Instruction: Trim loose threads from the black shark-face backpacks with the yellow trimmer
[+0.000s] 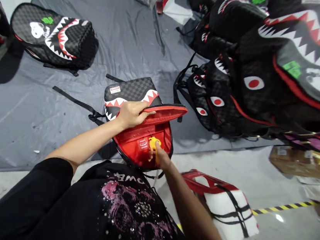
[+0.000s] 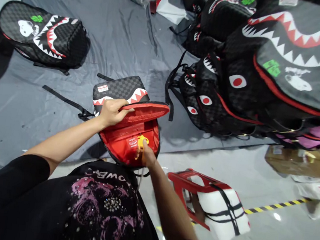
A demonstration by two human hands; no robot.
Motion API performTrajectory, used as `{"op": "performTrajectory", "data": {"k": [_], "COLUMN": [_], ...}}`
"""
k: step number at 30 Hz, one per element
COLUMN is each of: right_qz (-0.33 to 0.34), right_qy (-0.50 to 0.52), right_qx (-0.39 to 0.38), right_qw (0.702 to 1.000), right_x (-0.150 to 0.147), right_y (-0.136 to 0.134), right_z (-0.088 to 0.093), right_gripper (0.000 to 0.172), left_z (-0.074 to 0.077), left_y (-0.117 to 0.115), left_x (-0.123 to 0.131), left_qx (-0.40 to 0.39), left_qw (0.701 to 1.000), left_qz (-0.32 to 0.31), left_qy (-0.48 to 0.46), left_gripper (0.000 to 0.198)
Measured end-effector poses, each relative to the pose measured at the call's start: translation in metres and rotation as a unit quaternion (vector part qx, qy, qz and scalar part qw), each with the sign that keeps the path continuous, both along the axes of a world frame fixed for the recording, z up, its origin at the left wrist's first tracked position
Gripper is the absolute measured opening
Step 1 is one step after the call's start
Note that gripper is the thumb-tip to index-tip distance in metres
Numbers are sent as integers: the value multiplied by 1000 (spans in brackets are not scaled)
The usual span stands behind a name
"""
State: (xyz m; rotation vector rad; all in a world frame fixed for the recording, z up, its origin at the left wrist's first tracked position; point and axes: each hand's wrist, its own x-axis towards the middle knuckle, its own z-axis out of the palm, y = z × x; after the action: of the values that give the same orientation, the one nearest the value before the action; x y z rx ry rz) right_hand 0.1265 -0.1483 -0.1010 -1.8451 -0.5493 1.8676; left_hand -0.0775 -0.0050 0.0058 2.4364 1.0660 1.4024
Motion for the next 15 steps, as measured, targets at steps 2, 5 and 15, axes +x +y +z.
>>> {"op": "performTrajectory", "data": {"k": [2, 5, 15], "right_qz": [-32, -57, 64], "right_qy": [68, 162, 141], "right_qx": [17, 40, 86], "right_qw": [997, 984, 984], "right_x": [-16, -29, -14], "right_y": [-4, -16, -18], "right_z": [-13, -23, -14], "right_gripper": [69, 66, 50], "left_z": [-3, -7, -2], "left_y": [4, 14, 30], "left_x": [0, -1, 7], "left_qx": [5, 9, 48], "left_qw": [1000, 1000, 999], "left_qz": [-3, 6, -13], "left_qy": [-10, -20, 22], "left_gripper": [35, 36, 37]}}
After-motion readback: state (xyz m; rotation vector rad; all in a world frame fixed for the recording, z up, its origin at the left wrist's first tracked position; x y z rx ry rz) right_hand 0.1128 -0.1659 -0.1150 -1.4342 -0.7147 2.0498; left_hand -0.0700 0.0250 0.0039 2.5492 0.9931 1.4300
